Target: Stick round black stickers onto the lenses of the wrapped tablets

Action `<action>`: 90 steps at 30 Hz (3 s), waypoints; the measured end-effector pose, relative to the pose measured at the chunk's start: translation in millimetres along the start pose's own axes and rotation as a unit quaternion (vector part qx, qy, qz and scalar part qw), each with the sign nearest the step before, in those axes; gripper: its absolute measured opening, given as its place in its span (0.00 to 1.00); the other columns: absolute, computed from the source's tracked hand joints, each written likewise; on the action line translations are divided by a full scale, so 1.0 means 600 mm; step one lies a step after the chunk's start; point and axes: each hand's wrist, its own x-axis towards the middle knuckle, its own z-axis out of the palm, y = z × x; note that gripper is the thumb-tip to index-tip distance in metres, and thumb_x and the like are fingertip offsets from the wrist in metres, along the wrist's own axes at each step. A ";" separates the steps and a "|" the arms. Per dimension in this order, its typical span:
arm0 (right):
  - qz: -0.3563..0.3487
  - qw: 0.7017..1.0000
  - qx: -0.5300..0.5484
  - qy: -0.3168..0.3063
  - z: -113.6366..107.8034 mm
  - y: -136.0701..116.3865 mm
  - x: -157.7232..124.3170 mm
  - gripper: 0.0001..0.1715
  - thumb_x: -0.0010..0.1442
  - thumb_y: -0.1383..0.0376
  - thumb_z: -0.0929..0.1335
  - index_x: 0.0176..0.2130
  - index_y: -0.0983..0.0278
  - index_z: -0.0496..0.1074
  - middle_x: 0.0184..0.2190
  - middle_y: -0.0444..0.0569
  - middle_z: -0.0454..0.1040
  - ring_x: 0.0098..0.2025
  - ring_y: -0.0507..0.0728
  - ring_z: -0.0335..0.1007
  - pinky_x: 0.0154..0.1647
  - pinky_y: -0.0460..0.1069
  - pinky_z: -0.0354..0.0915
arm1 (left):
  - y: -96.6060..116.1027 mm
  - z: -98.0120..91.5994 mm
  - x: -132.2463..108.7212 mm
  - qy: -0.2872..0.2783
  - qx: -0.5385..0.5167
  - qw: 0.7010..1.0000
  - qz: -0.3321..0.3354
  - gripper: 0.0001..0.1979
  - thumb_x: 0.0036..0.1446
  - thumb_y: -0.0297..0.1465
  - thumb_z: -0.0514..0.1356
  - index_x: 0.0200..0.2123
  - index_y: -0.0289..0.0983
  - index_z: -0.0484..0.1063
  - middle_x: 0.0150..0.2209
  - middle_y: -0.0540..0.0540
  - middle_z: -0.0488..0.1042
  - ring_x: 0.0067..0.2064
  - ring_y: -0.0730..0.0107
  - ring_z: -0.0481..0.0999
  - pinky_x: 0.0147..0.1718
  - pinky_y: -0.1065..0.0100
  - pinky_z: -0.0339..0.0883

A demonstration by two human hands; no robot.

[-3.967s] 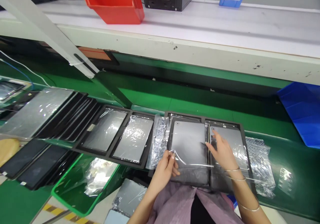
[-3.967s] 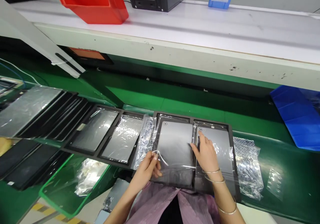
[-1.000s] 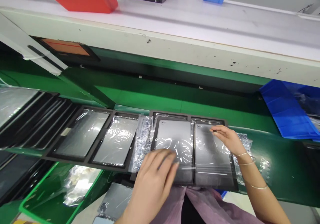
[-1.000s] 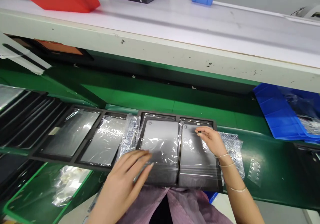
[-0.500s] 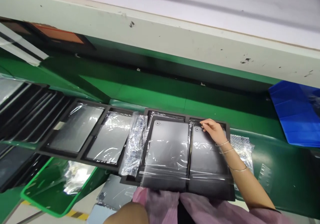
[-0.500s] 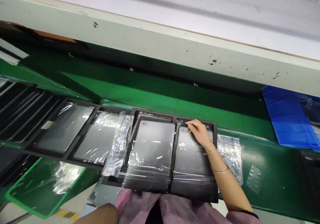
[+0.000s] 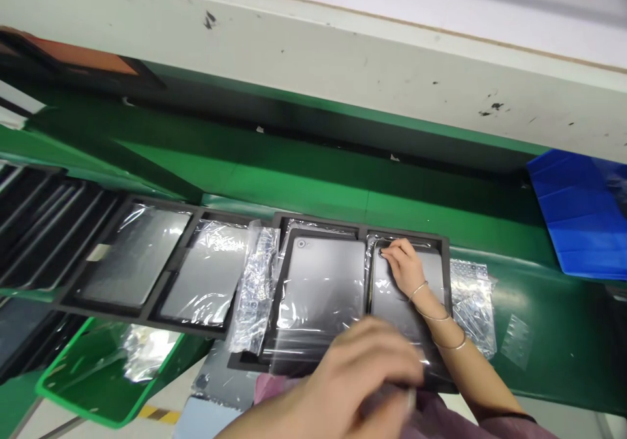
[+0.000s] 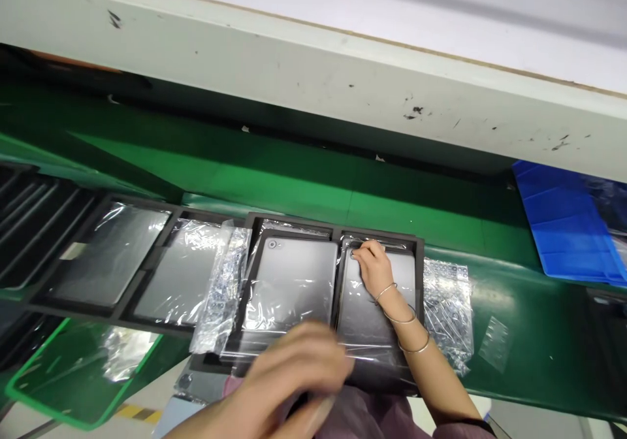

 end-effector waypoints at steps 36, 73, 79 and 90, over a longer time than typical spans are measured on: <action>0.079 0.994 0.069 -0.043 -0.010 0.003 0.020 0.14 0.57 0.58 0.64 0.23 0.61 0.61 0.23 0.45 0.65 0.26 0.54 0.61 0.27 0.48 0.58 | -0.041 0.082 0.051 -0.214 0.194 0.956 -0.047 0.44 0.58 0.55 0.38 0.61 0.21 0.52 0.64 0.28 0.48 0.67 0.50 0.44 0.60 0.38 0.36; -0.104 0.983 0.002 -0.152 0.191 -0.172 0.119 0.10 0.57 0.73 0.59 0.27 0.60 0.58 0.31 0.49 0.64 0.35 0.57 0.60 0.37 0.52 0.60 | -0.161 -0.023 -0.096 -0.087 0.181 0.967 -0.154 0.31 0.62 0.47 0.47 0.60 0.33 0.60 0.63 0.37 0.55 0.64 0.53 0.54 0.59 0.43 0.48; -0.091 0.986 0.018 -0.142 0.187 -0.170 0.121 0.10 0.59 0.71 0.57 0.27 0.59 0.55 0.30 0.48 0.62 0.35 0.57 0.60 0.37 0.51 0.60 | -0.163 -0.023 -0.098 -0.093 0.181 0.967 -0.152 0.31 0.62 0.47 0.47 0.60 0.32 0.59 0.64 0.37 0.53 0.65 0.54 0.53 0.60 0.44 0.48; -0.047 0.986 0.082 -0.140 0.190 -0.177 0.117 0.09 0.58 0.69 0.59 0.26 0.60 0.57 0.30 0.48 0.62 0.34 0.57 0.60 0.39 0.51 0.59 | -0.167 -0.022 -0.105 -0.082 0.175 0.972 -0.135 0.31 0.61 0.46 0.49 0.60 0.30 0.59 0.64 0.36 0.53 0.65 0.53 0.53 0.59 0.43 0.48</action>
